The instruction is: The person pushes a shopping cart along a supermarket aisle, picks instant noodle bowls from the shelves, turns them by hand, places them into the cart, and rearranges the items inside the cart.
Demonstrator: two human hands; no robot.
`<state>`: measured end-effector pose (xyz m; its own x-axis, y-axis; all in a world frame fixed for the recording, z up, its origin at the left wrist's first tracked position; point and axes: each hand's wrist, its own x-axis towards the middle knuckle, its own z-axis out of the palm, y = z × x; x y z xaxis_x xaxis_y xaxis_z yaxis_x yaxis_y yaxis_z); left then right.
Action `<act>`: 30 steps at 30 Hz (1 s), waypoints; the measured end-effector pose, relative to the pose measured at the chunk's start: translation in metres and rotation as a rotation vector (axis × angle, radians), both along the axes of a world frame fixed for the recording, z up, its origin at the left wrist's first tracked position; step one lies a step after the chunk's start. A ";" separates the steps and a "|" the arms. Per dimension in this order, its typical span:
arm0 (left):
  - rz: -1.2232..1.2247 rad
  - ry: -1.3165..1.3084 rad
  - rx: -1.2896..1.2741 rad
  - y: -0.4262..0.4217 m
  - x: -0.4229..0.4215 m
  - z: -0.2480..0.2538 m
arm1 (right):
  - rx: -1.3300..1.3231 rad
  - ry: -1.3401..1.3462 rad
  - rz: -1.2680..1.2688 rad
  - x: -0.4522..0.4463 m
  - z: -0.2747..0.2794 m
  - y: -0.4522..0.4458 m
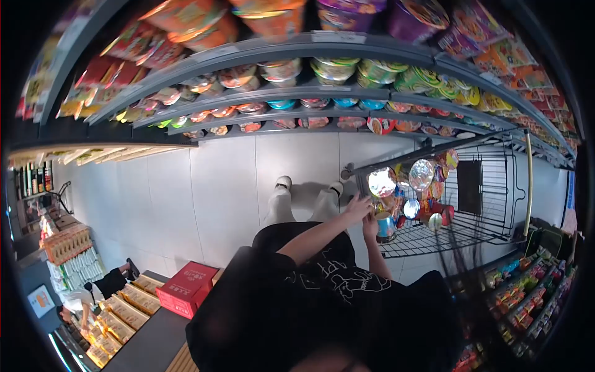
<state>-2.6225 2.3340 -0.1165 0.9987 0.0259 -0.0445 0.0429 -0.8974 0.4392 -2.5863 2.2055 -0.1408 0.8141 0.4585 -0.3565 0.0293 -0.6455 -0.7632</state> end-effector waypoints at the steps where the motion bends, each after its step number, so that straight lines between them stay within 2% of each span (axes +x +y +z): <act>1: 0.016 -0.014 0.014 0.000 -0.001 0.004 | -0.044 -0.041 0.043 -0.006 0.016 0.013; 2: -0.036 0.079 0.081 0.001 0.000 0.008 | 0.062 0.028 -0.045 -0.008 -0.002 0.012; 3: -0.088 0.171 0.145 0.004 -0.005 0.010 | -0.121 0.066 0.000 -0.009 0.010 0.018; 4: -0.077 0.150 0.154 0.009 -0.014 0.008 | -0.308 0.096 0.039 -0.009 0.021 0.024; 6: -0.054 0.076 0.054 0.011 -0.024 0.005 | -0.374 -0.012 0.028 -0.024 0.028 0.033; 9: -0.215 0.175 0.106 0.033 -0.046 0.013 | -0.594 -0.159 0.060 -0.038 0.023 0.038; 10: -0.256 0.243 0.129 0.037 -0.054 0.017 | -0.616 -0.230 0.085 -0.052 0.039 0.050; 11: -0.239 0.231 0.138 0.041 -0.062 0.014 | -0.652 -0.221 0.103 -0.061 0.033 0.050; 14: -0.275 0.233 0.178 0.058 -0.102 -0.018 | -0.696 -0.211 0.111 -0.097 0.037 0.072; 15: -0.281 0.123 0.197 0.066 -0.116 -0.033 | -0.713 -0.221 0.071 -0.110 0.044 0.080; 16: -0.287 0.010 0.214 0.071 -0.127 -0.047 | -0.712 -0.219 0.079 -0.121 0.041 0.088; 18: -0.294 0.042 0.286 0.080 -0.148 -0.054 | -0.726 -0.286 0.130 -0.136 0.014 0.087; 21: -0.280 0.185 0.261 0.111 -0.177 -0.036 | -0.694 -0.307 0.125 -0.168 0.007 0.110; 23: -0.422 0.417 0.308 0.135 -0.190 -0.023 | -0.716 -0.285 0.103 -0.188 0.017 0.136; 24: -0.414 0.428 0.305 0.138 -0.199 -0.035 | -0.742 -0.265 0.074 -0.199 0.016 0.142; 25: -0.406 0.289 0.597 0.141 -0.208 -0.056 | -0.737 -0.260 0.088 -0.207 0.017 0.147; 26: -0.397 0.145 0.887 0.147 -0.220 -0.070 | -0.690 -0.308 0.280 -0.210 0.013 0.149; 27: -0.417 0.384 0.305 0.163 -0.226 -0.056 | -0.637 -0.354 0.470 -0.218 0.010 0.151; 28: -0.409 0.395 0.309 0.178 -0.239 -0.043 | -0.627 -0.350 0.479 -0.231 0.005 0.153; 30: -0.446 0.284 0.453 0.198 -0.258 -0.034 | -0.161 -0.358 0.387 -0.256 -0.004 0.153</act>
